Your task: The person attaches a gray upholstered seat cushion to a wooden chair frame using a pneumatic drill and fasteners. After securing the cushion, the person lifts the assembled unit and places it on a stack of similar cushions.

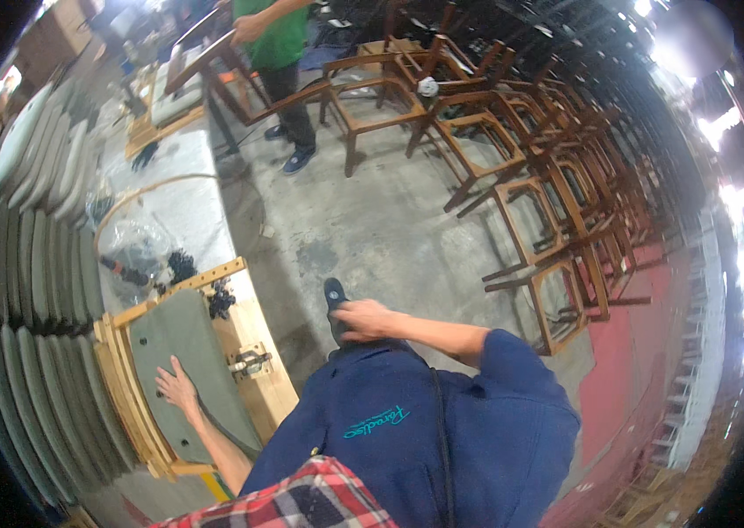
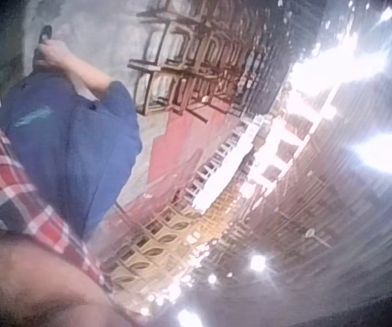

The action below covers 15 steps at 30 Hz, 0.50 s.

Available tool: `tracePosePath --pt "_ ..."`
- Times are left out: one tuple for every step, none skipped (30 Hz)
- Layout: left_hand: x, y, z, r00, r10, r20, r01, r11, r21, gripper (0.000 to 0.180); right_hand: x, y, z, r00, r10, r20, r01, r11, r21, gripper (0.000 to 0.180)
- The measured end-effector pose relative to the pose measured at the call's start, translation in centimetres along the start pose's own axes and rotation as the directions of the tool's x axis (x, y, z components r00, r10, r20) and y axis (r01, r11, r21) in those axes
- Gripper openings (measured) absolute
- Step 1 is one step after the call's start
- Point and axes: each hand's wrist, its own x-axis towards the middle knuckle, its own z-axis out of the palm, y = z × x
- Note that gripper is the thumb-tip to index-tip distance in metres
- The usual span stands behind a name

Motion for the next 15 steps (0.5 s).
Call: tracePosePath --pt "0.9 1.5 0.1 1.000 0.021 0.012 -0.021 1.000 0.008 0.095 -3.5 1.7 0.0 0.990 0.121 0.074 -0.115 0.990 -0.081 0.055" --pt "1.9 2.4 0.1 0.999 0.017 0.030 -0.018 0.999 0.034 0.095 -6.8 2.4 -0.2 0.968 0.236 0.087 -0.231 0.971 -0.064 0.055" --pt "2.9 2.7 0.2 0.999 0.023 0.050 -0.026 0.998 0.064 0.094 -9.6 2.8 -0.4 0.930 0.353 0.099 -0.351 0.936 -0.040 0.055" --pt "3.8 2.6 0.1 0.998 0.018 0.061 -0.024 0.995 0.094 0.094 -11.4 2.7 -1.0 0.921 0.375 0.101 -0.371 0.927 -0.057 0.058" --pt "3.9 3.3 -0.1 0.998 0.023 0.062 -0.028 0.996 0.081 0.095 -13.6 2.0 -1.7 0.905 0.412 0.102 -0.407 0.911 -0.068 0.060" --pt "4.0 3.6 -0.6 0.998 0.022 0.061 -0.026 0.997 0.071 0.095 -15.5 1.0 -2.2 0.890 0.443 0.108 -0.437 0.896 -0.076 0.063" --pt "5.5 2.1 0.1 0.998 0.039 0.041 -0.042 0.996 0.080 0.096 -17.1 0.0 -2.9 0.893 0.429 0.135 -0.426 0.903 -0.055 0.067" --pt "7.1 1.3 0.8 0.999 0.049 0.018 -0.050 0.995 0.089 0.097 -18.5 -1.0 -3.5 0.898 0.407 0.166 -0.407 0.913 -0.036 0.071" --pt "6.6 2.4 0.0 0.999 0.034 0.008 -0.035 0.996 0.086 0.094 -19.6 -1.6 -3.5 0.904 0.379 0.198 -0.384 0.923 -0.011 0.075" --pt "5.5 3.2 -0.8 1.000 0.017 -0.003 -0.017 0.996 0.082 0.092 -20.6 -1.9 -3.0 0.937 0.334 0.101 -0.342 0.937 0.073 0.077" --pt "4.7 3.8 -1.5 1.000 0.019 -0.013 -0.017 0.994 0.111 0.088 -21.5 -2.5 -2.0 0.957 0.291 -0.004 -0.287 0.946 0.150 0.080" --pt "4.6 4.0 -1.4 1.000 0.018 -0.012 -0.016 0.991 0.135 0.084 -22.0 -3.1 -1.6 0.960 0.259 -0.106 -0.233 0.950 0.210 0.083" --pt "5.6 3.1 -1.0 0.994 0.108 0.003 -0.107 0.980 0.168 0.080 -21.9 -3.6 -1.6 0.942 0.331 -0.055 -0.296 0.897 0.327 0.084" --pt "6.7 1.6 -0.4 0.981 0.194 0.014 -0.193 0.961 0.199 0.076 -21.5 -3.6 -2.2 0.951 0.291 -0.106 -0.249 0.923 0.294 0.082" --pt "7.9 0.2 0.2 0.961 0.275 0.026 -0.274 0.934 0.229 0.072 -20.9 -3.5 -3.1 0.957 0.246 -0.156 -0.201 0.946 0.256 0.079"
